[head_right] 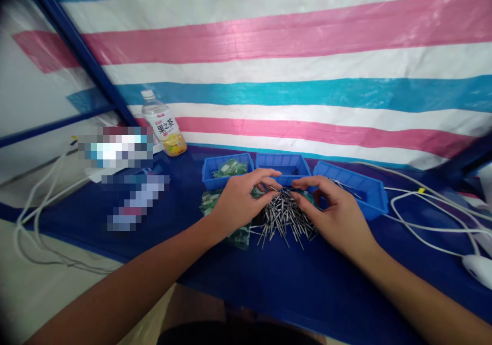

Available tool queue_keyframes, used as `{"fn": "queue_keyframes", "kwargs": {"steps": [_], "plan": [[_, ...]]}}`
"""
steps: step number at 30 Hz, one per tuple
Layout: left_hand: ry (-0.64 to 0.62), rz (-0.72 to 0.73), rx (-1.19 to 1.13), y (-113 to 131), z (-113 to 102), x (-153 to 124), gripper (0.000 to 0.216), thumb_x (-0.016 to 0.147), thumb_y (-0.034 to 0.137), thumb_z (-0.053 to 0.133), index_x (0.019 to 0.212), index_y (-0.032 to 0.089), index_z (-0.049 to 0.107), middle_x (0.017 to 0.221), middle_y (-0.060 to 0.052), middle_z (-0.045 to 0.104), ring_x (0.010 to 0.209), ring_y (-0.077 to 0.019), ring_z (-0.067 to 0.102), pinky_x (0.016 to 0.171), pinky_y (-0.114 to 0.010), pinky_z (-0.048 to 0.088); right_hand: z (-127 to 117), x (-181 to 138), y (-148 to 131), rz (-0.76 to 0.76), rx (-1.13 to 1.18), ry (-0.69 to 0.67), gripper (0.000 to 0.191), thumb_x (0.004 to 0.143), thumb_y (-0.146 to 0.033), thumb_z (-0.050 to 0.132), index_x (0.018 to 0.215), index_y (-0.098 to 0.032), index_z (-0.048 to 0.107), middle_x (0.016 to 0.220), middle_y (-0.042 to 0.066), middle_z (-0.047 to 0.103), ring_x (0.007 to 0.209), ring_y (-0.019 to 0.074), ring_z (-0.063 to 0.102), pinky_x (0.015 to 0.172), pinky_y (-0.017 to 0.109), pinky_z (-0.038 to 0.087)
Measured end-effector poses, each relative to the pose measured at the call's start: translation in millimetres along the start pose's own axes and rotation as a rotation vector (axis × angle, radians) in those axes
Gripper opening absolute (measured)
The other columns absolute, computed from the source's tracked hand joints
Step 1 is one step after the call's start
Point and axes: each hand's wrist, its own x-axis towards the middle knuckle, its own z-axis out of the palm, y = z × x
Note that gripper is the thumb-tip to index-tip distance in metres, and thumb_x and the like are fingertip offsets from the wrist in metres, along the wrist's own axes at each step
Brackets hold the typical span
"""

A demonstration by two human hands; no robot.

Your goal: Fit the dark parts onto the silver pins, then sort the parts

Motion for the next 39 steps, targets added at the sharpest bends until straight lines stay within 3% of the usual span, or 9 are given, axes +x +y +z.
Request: {"fn": "queue_keyframes", "kwargs": {"steps": [8,13,18,23,26,31,35,39], "plan": [[-0.059,0.005,-0.126,4.6,5.2,-3.1,0.045,0.094,0.015,0.066,0.138,0.025,0.064,0.113,-0.003,0.084,0.096,-0.0184,0.080,0.098,-0.038,0.068,5.1,-3.8,1.2,-0.064,0.149,-0.120,0.017,0.097,-0.040,0.076,0.101,-0.028,0.066,0.108,0.005,0.076,0.102,0.0264,0.073,0.086,0.040,0.058],[-0.024,-0.041,-0.245,7.0,5.1,-3.1,0.049,0.097,0.025,0.069,0.145,0.025,0.058,0.128,-0.010,0.079,0.100,-0.0202,0.081,0.093,-0.038,0.069,5.4,-5.9,-7.1,-0.100,0.148,-0.104,0.020,0.097,-0.035,0.074,0.109,-0.028,0.060,0.098,0.003,0.071,0.088,0.0221,0.069,0.078,0.036,0.057],[-0.058,-0.078,-0.154,14.0,-0.1,-4.0,0.037,0.102,0.035,0.064,0.137,0.021,0.067,0.100,-0.006,0.084,0.079,-0.0176,0.078,0.078,-0.033,0.066,1.5,-6.3,-8.2,-0.092,0.092,-0.064,0.033,0.099,-0.034,0.068,0.131,-0.031,0.062,0.098,0.004,0.069,0.089,0.0236,0.069,0.074,0.036,0.058],[-0.208,-0.067,-0.092,14.3,2.1,-7.5,0.039,0.106,0.035,0.055,0.140,0.021,0.069,0.094,-0.004,0.085,0.066,-0.0159,0.074,0.065,-0.030,0.062,-1.8,-5.3,-2.0,-0.042,0.032,0.047,0.022,0.098,-0.047,0.072,0.113,-0.032,0.068,0.102,0.006,0.074,0.090,0.0286,0.071,0.075,0.044,0.059],[-0.195,-0.017,-0.043,12.2,6.0,-8.5,0.043,0.105,0.032,0.055,0.144,0.020,0.068,0.104,-0.006,0.085,0.073,-0.0167,0.076,0.071,-0.031,0.064,-2.5,-4.6,-3.5,-0.051,-0.043,0.047,0.020,0.099,-0.052,0.071,0.106,-0.033,0.071,0.100,0.006,0.077,0.087,0.0288,0.071,0.072,0.044,0.058],[-0.105,0.041,-0.032,11.1,10.5,-7.6,0.041,0.103,0.028,0.057,0.141,0.020,0.071,0.134,-0.009,0.078,0.105,-0.0207,0.080,0.095,-0.037,0.066,-0.9,-4.6,-8.0,-0.077,-0.035,0.053,0.018,0.098,-0.050,0.073,0.102,-0.032,0.072,0.098,0.004,0.077,0.084,0.0261,0.071,0.074,0.043,0.058],[-0.055,0.053,-0.080,11.6,10.4,-5.9,0.032,0.105,0.029,0.059,0.131,0.020,0.076,0.132,-0.008,0.079,0.113,-0.0206,0.078,0.098,-0.036,0.066,-0.1,-5.3,-7.0,-0.060,0.023,-0.002,0.019,0.096,-0.047,0.075,0.106,-0.031,0.073,0.103,0.002,0.077,0.082,0.0234,0.071,0.070,0.039,0.058],[-0.014,0.027,-0.111,10.3,7.9,-3.1,0.024,0.105,0.027,0.061,0.119,0.022,0.080,0.123,-0.007,0.081,0.110,-0.0204,0.078,0.095,-0.036,0.067,-0.6,-6.8,-6.9,-0.055,0.092,-0.091,0.022,0.097,-0.047,0.076,0.112,-0.031,0.076,0.105,0.003,0.079,0.084,0.0235,0.073,0.070,0.037,0.059]]}}
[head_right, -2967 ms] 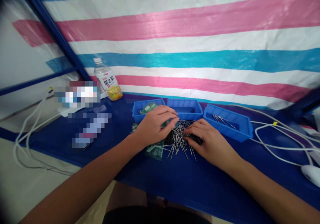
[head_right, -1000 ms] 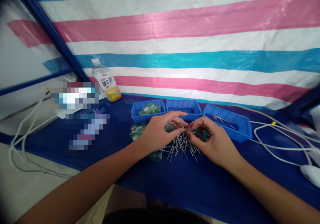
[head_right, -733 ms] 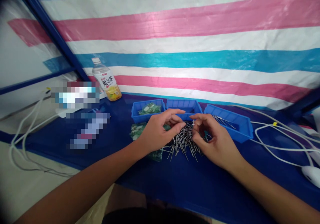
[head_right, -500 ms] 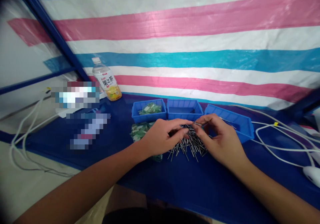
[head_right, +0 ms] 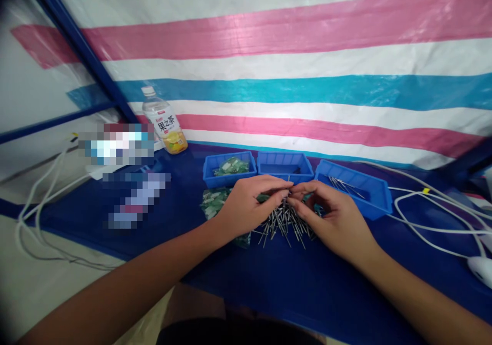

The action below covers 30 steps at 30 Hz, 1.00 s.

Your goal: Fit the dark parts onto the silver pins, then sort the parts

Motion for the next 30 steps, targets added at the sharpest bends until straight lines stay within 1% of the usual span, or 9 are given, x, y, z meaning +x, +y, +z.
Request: {"fn": "queue_keyframes", "kwargs": {"steps": [5,8,13,15,18,24,27,29,30], "plan": [[0.045,-0.079,-0.048,-4.3,0.0,1.4,0.015,0.098,0.023,0.065,0.107,0.019,0.077,0.110,-0.009,0.079,0.094,-0.0177,0.078,0.088,-0.033,0.069,0.5,-0.9,-2.2,0.004,0.009,0.050,0.022,0.097,-0.048,0.076,0.110,-0.031,0.077,0.102,0.004,0.079,0.082,0.0240,0.072,0.070,0.038,0.060],[0.041,-0.109,-0.045,-5.5,0.5,1.1,0.010,0.095,0.023,0.066,0.102,0.019,0.074,0.103,-0.008,0.079,0.091,-0.0182,0.078,0.084,-0.033,0.069,1.5,0.3,-3.5,0.022,0.016,0.081,0.021,0.097,-0.048,0.075,0.108,-0.031,0.074,0.104,0.004,0.077,0.082,0.0245,0.071,0.073,0.041,0.060],[-0.017,-0.105,0.016,-3.6,-1.7,0.5,0.010,0.097,0.028,0.067,0.101,0.021,0.073,0.100,-0.005,0.081,0.081,-0.0172,0.076,0.079,-0.035,0.069,0.4,2.8,-3.9,-0.094,-0.020,0.118,0.013,0.099,-0.041,0.073,0.108,-0.033,0.072,0.114,0.006,0.075,0.100,0.0282,0.072,0.086,0.044,0.059],[-0.032,-0.107,-0.003,-2.7,-2.0,-0.1,0.011,0.098,0.029,0.067,0.104,0.021,0.072,0.102,-0.006,0.081,0.085,-0.0176,0.078,0.082,-0.035,0.069,-1.0,3.0,-2.0,-0.109,-0.100,0.084,0.010,0.099,-0.040,0.072,0.105,-0.032,0.073,0.111,0.005,0.076,0.101,0.0288,0.073,0.087,0.045,0.059],[-0.041,-0.110,-0.070,-2.1,-1.2,-1.3,0.015,0.098,0.029,0.069,0.111,0.021,0.069,0.107,-0.007,0.081,0.096,-0.0183,0.080,0.091,-0.034,0.070,-1.3,2.2,1.7,-0.060,-0.149,0.029,0.014,0.098,-0.041,0.073,0.107,-0.031,0.075,0.104,0.005,0.078,0.092,0.0277,0.074,0.079,0.043,0.059],[-0.071,-0.137,-0.161,-4.0,1.2,-2.1,0.024,0.098,0.034,0.072,0.118,0.022,0.066,0.111,-0.008,0.082,0.105,-0.0216,0.081,0.097,-0.039,0.069,4.6,-0.2,1.2,-0.072,-0.047,0.002,0.016,0.096,-0.038,0.074,0.105,-0.028,0.064,0.102,0.006,0.075,0.091,0.0250,0.073,0.077,0.037,0.060],[-0.054,-0.133,-0.138,-3.4,0.7,-1.8,0.030,0.097,0.036,0.075,0.121,0.021,0.066,0.115,-0.010,0.081,0.102,-0.0217,0.081,0.090,-0.037,0.070,4.8,-0.2,-0.8,-0.075,0.010,0.003,0.030,0.097,-0.035,0.072,0.124,-0.030,0.061,0.096,0.003,0.071,0.084,0.0231,0.071,0.074,0.036,0.060],[-0.052,-0.142,-0.095,-2.0,-0.7,-2.0,0.030,0.098,0.039,0.072,0.121,0.021,0.067,0.110,-0.009,0.082,0.094,-0.0208,0.080,0.083,-0.036,0.069,2.7,0.1,-1.5,-0.071,-0.003,0.004,0.039,0.098,-0.035,0.069,0.136,-0.032,0.058,0.095,0.003,0.070,0.085,0.0239,0.071,0.071,0.036,0.059],[-0.064,-0.149,-0.077,-1.1,-1.5,-2.3,0.030,0.100,0.040,0.070,0.123,0.022,0.068,0.105,-0.008,0.083,0.089,-0.0201,0.080,0.079,-0.035,0.068,1.2,0.2,-1.8,-0.068,-0.030,0.012,0.039,0.099,-0.034,0.068,0.136,-0.032,0.060,0.096,0.004,0.071,0.086,0.0242,0.071,0.070,0.036,0.059]]}}
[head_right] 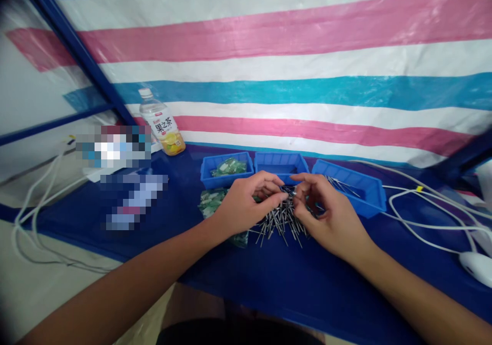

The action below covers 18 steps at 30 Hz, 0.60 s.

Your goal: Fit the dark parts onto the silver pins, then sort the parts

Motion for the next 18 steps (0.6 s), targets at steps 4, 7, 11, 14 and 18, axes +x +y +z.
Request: {"fn": "queue_keyframes", "kwargs": {"steps": [4,7,11,14,18], "plan": [[-0.085,-0.023,0.050,2.6,-1.0,-1.8,0.038,0.105,0.040,0.059,0.138,0.022,0.068,0.095,-0.005,0.085,0.074,-0.0179,0.078,0.068,-0.032,0.065,-5.0,0.7,-1.5,0.017,-0.113,0.074,0.017,0.099,-0.038,0.068,0.114,-0.031,0.069,0.100,0.004,0.075,0.079,0.0233,0.070,0.062,0.036,0.056],[-0.086,0.016,0.115,2.3,0.4,-1.1,0.038,0.105,0.035,0.058,0.138,0.022,0.071,0.107,-0.006,0.085,0.080,-0.0194,0.080,0.074,-0.034,0.066,-6.2,1.0,-2.1,-0.007,-0.158,0.065,0.014,0.099,-0.042,0.070,0.107,-0.031,0.072,0.102,0.004,0.077,0.074,0.0225,0.069,0.061,0.037,0.055],[-0.027,0.100,0.123,0.2,2.2,1.2,0.033,0.103,0.028,0.059,0.129,0.019,0.077,0.126,-0.007,0.082,0.108,-0.0221,0.080,0.096,-0.037,0.067,-5.3,1.5,-0.9,-0.084,-0.201,0.029,0.011,0.100,-0.038,0.070,0.107,-0.031,0.072,0.108,0.004,0.076,0.076,0.0210,0.068,0.068,0.038,0.056],[0.016,0.092,0.051,-1.4,2.2,2.2,0.030,0.101,0.028,0.066,0.126,0.019,0.078,0.125,-0.008,0.082,0.109,-0.0218,0.081,0.100,-0.038,0.068,-4.4,2.1,-0.8,-0.119,-0.194,0.019,0.015,0.099,-0.038,0.073,0.112,-0.030,0.072,0.107,0.004,0.075,0.075,0.0199,0.066,0.069,0.038,0.055],[0.065,0.062,-0.014,-2.4,0.3,3.3,0.019,0.099,0.026,0.070,0.116,0.020,0.077,0.114,-0.007,0.084,0.105,-0.0208,0.082,0.098,-0.037,0.069,-3.9,2.2,-1.9,-0.161,-0.181,-0.028,0.021,0.101,-0.037,0.072,0.121,-0.032,0.072,0.109,0.005,0.074,0.077,0.0196,0.067,0.070,0.037,0.056]]}}
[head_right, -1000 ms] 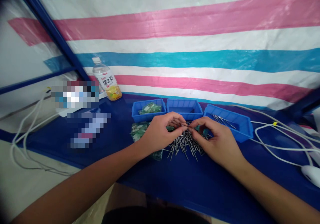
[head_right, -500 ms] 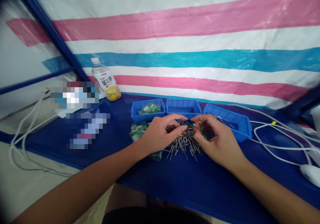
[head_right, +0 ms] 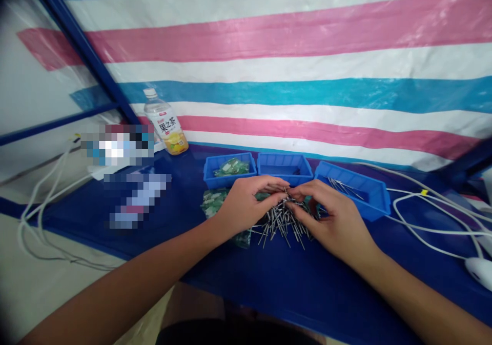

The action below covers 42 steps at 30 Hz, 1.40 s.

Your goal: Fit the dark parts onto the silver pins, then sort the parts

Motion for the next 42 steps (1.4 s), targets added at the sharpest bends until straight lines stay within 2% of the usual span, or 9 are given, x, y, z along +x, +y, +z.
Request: {"fn": "queue_keyframes", "kwargs": {"steps": [3,7,10,15,23,27,31,35,42], "plan": [[0.033,-0.034,-0.052,-0.8,-1.0,0.2,0.008,0.097,0.026,0.072,0.103,0.022,0.071,0.107,-0.006,0.083,0.103,-0.0203,0.081,0.096,-0.037,0.070,0.6,-1.2,0.1,0.002,0.009,-0.003,0.022,0.102,-0.036,0.070,0.124,-0.032,0.073,0.109,0.005,0.075,0.079,0.0197,0.069,0.070,0.036,0.057],[0.048,-0.052,-0.088,-1.5,-0.9,-0.8,0.014,0.094,0.026,0.074,0.098,0.022,0.061,0.109,-0.005,0.081,0.105,-0.0200,0.080,0.099,-0.038,0.068,1.3,-3.0,0.8,0.077,0.047,0.033,0.025,0.102,-0.038,0.070,0.126,-0.031,0.071,0.109,0.004,0.075,0.079,0.0198,0.070,0.069,0.035,0.058],[0.036,-0.046,-0.029,-0.9,-1.6,-1.1,0.015,0.094,0.027,0.074,0.100,0.022,0.062,0.103,-0.004,0.079,0.098,-0.0188,0.079,0.091,-0.035,0.068,0.0,-2.5,-0.1,0.096,0.067,0.051,0.034,0.101,-0.040,0.071,0.134,-0.032,0.067,0.107,0.004,0.075,0.081,0.0213,0.070,0.070,0.035,0.059],[0.025,-0.030,0.101,1.8,-4.7,0.2,0.012,0.093,0.028,0.076,0.101,0.023,0.068,0.098,-0.003,0.079,0.090,-0.0180,0.076,0.082,-0.035,0.065,-3.3,-0.5,-1.0,0.025,0.015,0.005,0.016,0.104,-0.037,0.067,0.117,-0.032,0.075,0.107,0.004,0.077,0.089,0.0230,0.073,0.073,0.035,0.057],[-0.010,-0.015,-0.058,1.3,-2.7,-1.1,0.017,0.097,0.029,0.074,0.108,0.022,0.064,0.108,-0.006,0.079,0.099,-0.0188,0.079,0.094,-0.037,0.068,-0.2,-0.1,0.0,0.077,0.002,-0.096,0.023,0.107,-0.042,0.062,0.116,-0.029,0.078,0.101,0.004,0.077,0.083,0.0204,0.070,0.067,0.033,0.053],[-0.013,-0.008,-0.051,1.4,-1.6,-1.6,0.028,0.097,0.029,0.073,0.122,0.022,0.062,0.118,-0.008,0.079,0.103,-0.0195,0.078,0.094,-0.038,0.069,0.2,1.4,0.6,0.145,0.067,-0.150,0.026,0.107,-0.047,0.061,0.114,-0.029,0.079,0.101,0.004,0.077,0.085,0.0203,0.069,0.070,0.032,0.052],[-0.011,0.050,0.168,-0.3,-4.5,-1.1,0.023,0.101,0.029,0.067,0.123,0.022,0.065,0.125,-0.009,0.077,0.118,-0.0249,0.074,0.100,-0.044,0.066,0.4,1.9,8.3,0.373,0.279,-0.093,0.033,0.102,-0.057,0.066,0.112,-0.028,0.078,0.090,0.002,0.074,0.074,0.0174,0.063,0.062,0.029,0.048],[-0.131,0.159,0.421,-7.8,-5.7,-1.9,0.021,0.105,0.029,0.061,0.121,0.019,0.070,0.127,-0.011,0.076,0.128,-0.0278,0.067,0.113,-0.051,0.057,1.6,4.3,13.0,0.599,0.566,-0.026,0.038,0.096,-0.063,0.072,0.101,-0.025,0.075,0.080,0.001,0.067,0.062,0.0122,0.054,0.050,0.023,0.040],[-0.260,0.183,0.529,-15.2,-2.0,-5.7,0.034,0.106,0.038,0.062,0.131,0.017,0.071,0.143,-0.011,0.072,0.135,-0.0277,0.065,0.118,-0.049,0.052,-1.6,14.4,4.6,0.700,0.854,0.300,0.038,0.087,-0.056,0.086,0.106,-0.025,0.075,0.075,0.000,0.063,0.058,0.0113,0.052,0.039,0.018,0.034]]}}
